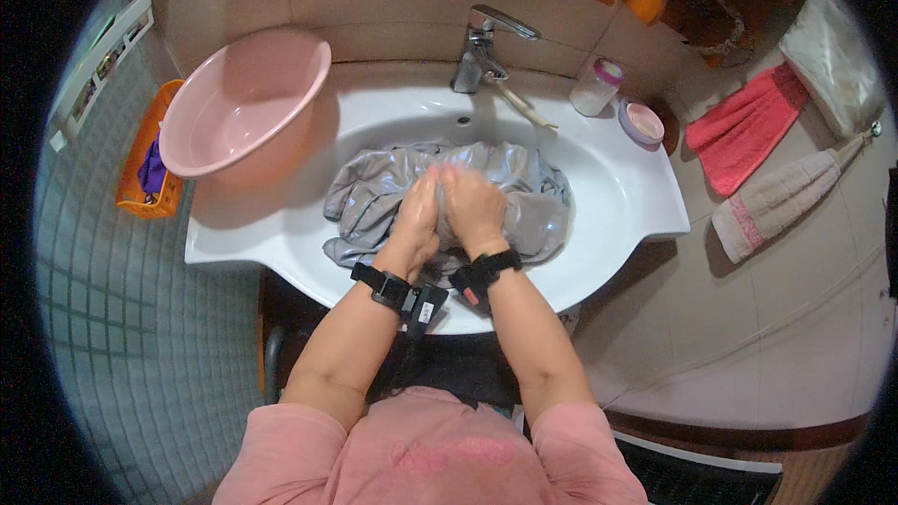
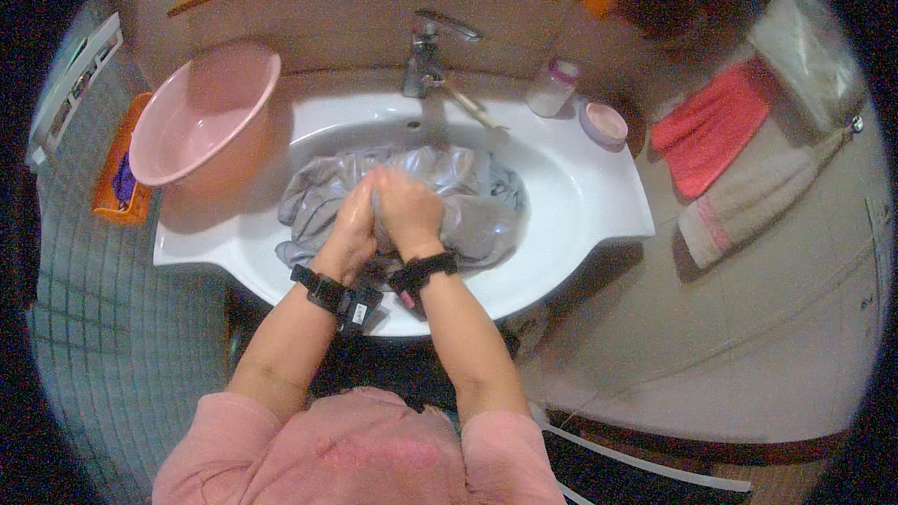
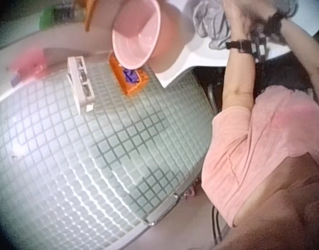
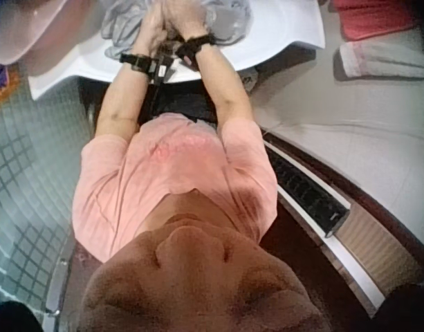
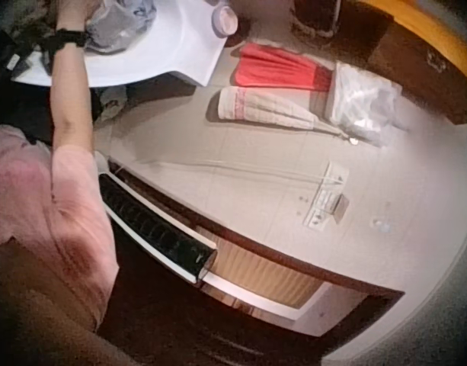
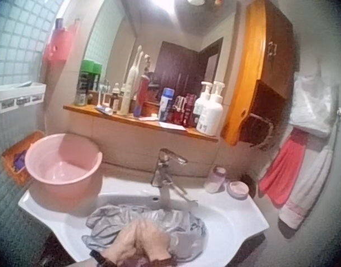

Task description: Hand washing a grey garment in a bathroom sink.

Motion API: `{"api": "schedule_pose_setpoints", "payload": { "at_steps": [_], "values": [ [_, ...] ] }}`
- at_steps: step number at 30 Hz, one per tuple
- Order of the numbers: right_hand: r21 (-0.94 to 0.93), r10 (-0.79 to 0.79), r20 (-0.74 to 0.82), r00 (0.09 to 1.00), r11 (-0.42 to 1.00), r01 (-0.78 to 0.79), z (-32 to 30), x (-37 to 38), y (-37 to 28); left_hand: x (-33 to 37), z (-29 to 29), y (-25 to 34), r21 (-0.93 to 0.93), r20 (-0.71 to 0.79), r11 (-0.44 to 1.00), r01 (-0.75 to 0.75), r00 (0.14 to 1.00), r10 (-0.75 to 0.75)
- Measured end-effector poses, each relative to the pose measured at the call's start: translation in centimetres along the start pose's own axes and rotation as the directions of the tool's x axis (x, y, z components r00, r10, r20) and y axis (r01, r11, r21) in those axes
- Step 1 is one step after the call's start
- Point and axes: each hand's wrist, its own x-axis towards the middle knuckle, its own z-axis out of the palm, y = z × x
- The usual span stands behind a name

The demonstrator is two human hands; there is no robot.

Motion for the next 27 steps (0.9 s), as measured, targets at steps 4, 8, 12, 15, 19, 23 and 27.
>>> {"api": "schedule_pose_setpoints", "payload": {
  "at_steps": [4,8,12,15,19,23,27],
  "values": [
    [-0.084,0.128,0.043,0.991,0.989,-0.124,0.4,0.5,0.1,-0.4,0.7,0.0,0.107,-0.079,0.991,-0.080,0.993,0.089],
    [0.067,-0.045,0.102,0.994,0.997,0.039,-0.8,-1.9,-2.3,-1.3,0.4,0.5,0.153,0.005,0.981,-0.120,0.993,0.120],
    [-0.016,-0.120,0.104,0.987,0.992,0.122,-0.5,-1.4,-2.2,-1.1,-0.7,1.1,-0.033,0.142,0.999,-0.021,0.989,0.025],
    [-0.162,-0.011,0.051,0.999,0.987,0.019,-0.1,0.2,0.4,-2.6,4.1,2.0,0.018,-0.186,1.000,0.005,0.983,-0.002],
    [-0.087,-0.027,0.049,0.998,0.996,0.031,-0.1,-1.0,-1.9,-1.0,-0.5,0.5,0.002,-0.034,1.000,-0.017,0.999,0.017],
    [-0.038,-0.090,0.077,0.993,0.995,0.093,-0.8,-2.6,-3.3,-0.7,-0.8,1.1,0.179,0.006,0.982,0.065,0.998,-0.067],
    [-0.197,-0.046,-0.012,0.999,0.979,0.043,-0.2,0.6,0.4,-1.9,2.0,1.6,0.006,0.025,1.000,0.003,1.000,-0.003]
  ]
}}
